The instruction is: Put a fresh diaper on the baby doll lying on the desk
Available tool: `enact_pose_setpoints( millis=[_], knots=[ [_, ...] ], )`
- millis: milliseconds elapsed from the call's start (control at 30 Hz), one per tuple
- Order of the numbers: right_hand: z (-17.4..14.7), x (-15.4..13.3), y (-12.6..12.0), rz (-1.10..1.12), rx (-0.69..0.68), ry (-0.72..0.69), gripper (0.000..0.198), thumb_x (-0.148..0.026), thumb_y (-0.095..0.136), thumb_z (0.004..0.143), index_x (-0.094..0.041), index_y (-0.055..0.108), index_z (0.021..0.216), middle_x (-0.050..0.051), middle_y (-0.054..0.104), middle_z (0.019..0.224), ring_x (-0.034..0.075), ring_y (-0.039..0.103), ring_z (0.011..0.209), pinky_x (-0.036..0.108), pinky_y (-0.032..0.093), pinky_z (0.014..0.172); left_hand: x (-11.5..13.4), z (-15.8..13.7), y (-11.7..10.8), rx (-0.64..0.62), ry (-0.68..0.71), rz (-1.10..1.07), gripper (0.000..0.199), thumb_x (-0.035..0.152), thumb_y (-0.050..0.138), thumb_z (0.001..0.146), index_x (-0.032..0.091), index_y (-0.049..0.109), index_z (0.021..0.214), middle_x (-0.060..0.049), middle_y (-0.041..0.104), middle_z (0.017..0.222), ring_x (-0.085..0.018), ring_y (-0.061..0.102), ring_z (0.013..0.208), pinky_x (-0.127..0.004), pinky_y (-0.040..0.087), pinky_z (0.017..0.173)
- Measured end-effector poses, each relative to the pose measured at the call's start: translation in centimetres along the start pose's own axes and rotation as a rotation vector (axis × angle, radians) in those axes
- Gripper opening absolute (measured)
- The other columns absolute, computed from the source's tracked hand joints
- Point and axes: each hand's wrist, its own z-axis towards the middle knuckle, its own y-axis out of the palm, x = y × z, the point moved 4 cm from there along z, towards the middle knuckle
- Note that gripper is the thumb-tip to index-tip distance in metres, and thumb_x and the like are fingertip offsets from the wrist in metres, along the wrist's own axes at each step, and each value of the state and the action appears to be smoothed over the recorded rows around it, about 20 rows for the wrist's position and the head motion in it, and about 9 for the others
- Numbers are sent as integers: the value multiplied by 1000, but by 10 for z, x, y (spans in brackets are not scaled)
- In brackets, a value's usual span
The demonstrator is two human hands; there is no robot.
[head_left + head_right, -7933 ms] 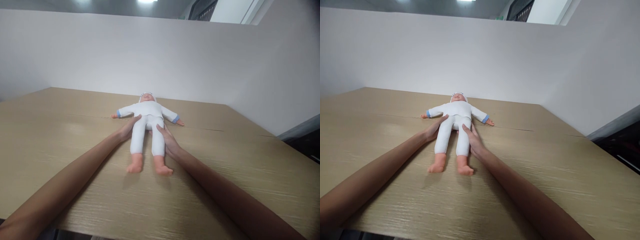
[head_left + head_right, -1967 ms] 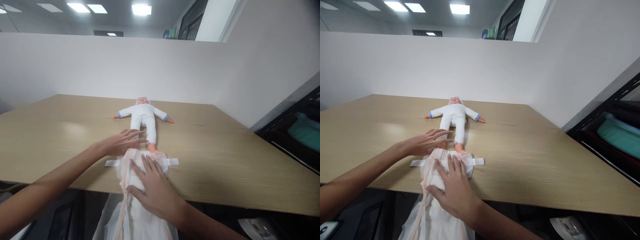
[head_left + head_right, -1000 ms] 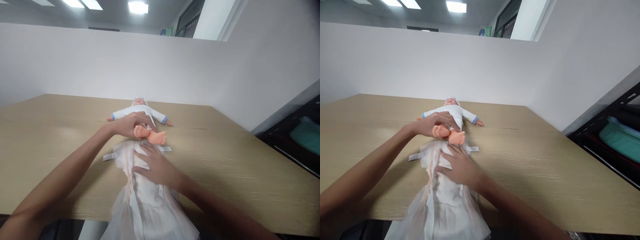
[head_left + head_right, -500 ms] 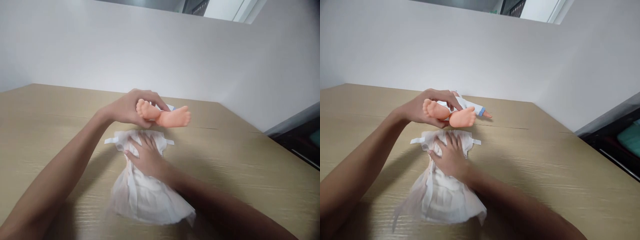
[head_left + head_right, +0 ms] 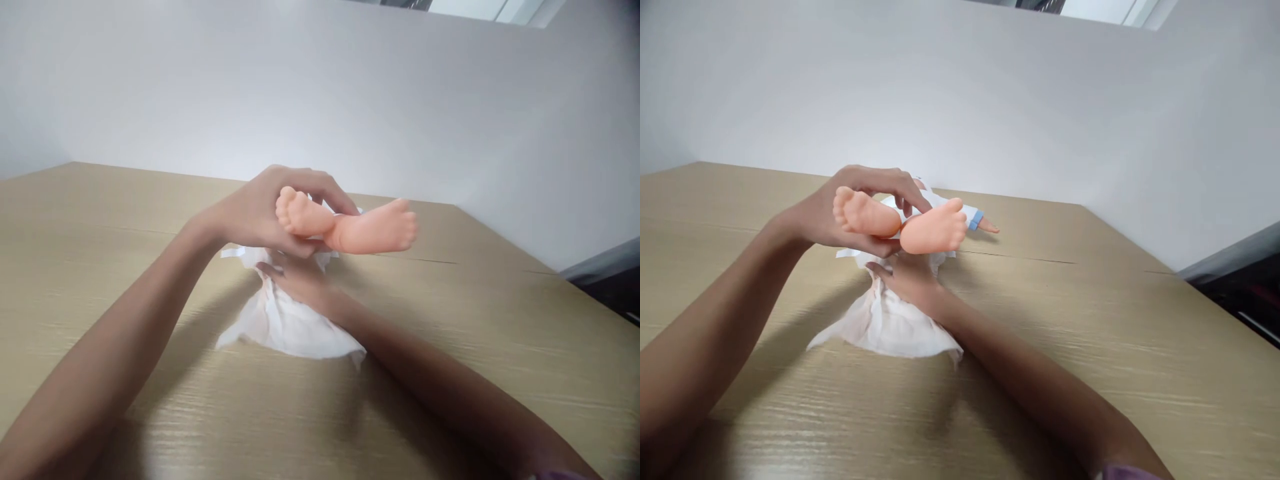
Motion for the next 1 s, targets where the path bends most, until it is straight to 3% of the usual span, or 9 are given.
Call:
enact_pose_setpoints(
  millis=[167, 267, 333, 500, 600, 733, 867, 1000],
  knots=[
    [-24, 2, -6, -24, 17, 25, 41, -50, 60, 114, -23, 70, 144, 9, 59, 158, 31, 46, 156, 47, 37, 136, -1, 0, -1, 25, 20, 5, 44, 8, 83, 75, 19, 80, 118, -4, 79, 117, -24, 73, 109, -35, 58, 90],
    [-31, 8, 2, -58, -10, 98, 56, -52, 61, 112, -21, 60, 159, 14, 43, 171, 37, 35, 163, 55, 30, 139, 0, 0, -2, 34, 38, 12, 44, 6, 82, 76, 17, 79, 118, -2, 80, 115, -22, 73, 108, -32, 59, 91],
    [-30, 10, 9, -87, -23, 85, 56, -51, 55, 115, -22, 58, 163, 14, 41, 172, 37, 34, 164, 55, 30, 139, 0, 0, -1, 25, 36, 8, 42, 6, 82, 77, 17, 78, 118, -2, 80, 115, -21, 74, 108, -30, 59, 91],
    [-18, 9, 20, -135, -16, 10, 56, -47, 43, 119, -15, 56, 163, 19, 47, 167, 37, 39, 159, 55, 31, 136, 1, 1, -2, -3, 34, -9, 43, 9, 83, 77, 20, 78, 119, -3, 79, 118, -23, 73, 111, -34, 59, 93],
    [-10, 8, 23, -137, -18, 3, 53, -45, 41, 120, -9, 63, 152, 22, 52, 162, 39, 40, 158, 56, 33, 133, 3, 1, -2, -17, 32, -1, 44, 10, 85, 76, 20, 79, 118, -5, 79, 120, -25, 72, 112, -38, 59, 94],
    [-7, 4, 19, -114, 0, -57, 42, -40, 42, 121, -12, 72, 133, 18, 66, 145, 37, 55, 143, 54, 43, 124, 5, -1, -4, 0, 12, 39, 41, 12, 82, 78, 16, 79, 119, -6, 79, 118, -25, 72, 109, -36, 55, 91],
    [-21, 7, -3, -32, 111, -93, 46, -33, 31, 122, -13, 72, 126, 15, 71, 137, 29, 63, 135, 45, 45, 123, 4, -4, -5, 12, -26, 35, 42, 11, 81, 78, 17, 79, 119, -5, 79, 116, -24, 72, 107, -35, 55, 92],
    [-60, 24, -39, 160, 270, -88, 43, -37, 35, 122, -18, 73, 117, 9, 76, 124, 26, 70, 118, 44, 54, 108, 4, -2, -4, -20, 4, 15, 45, 10, 83, 76, 16, 77, 121, -6, 79, 118, -23, 71, 108, -34, 55, 92]
  ],
)
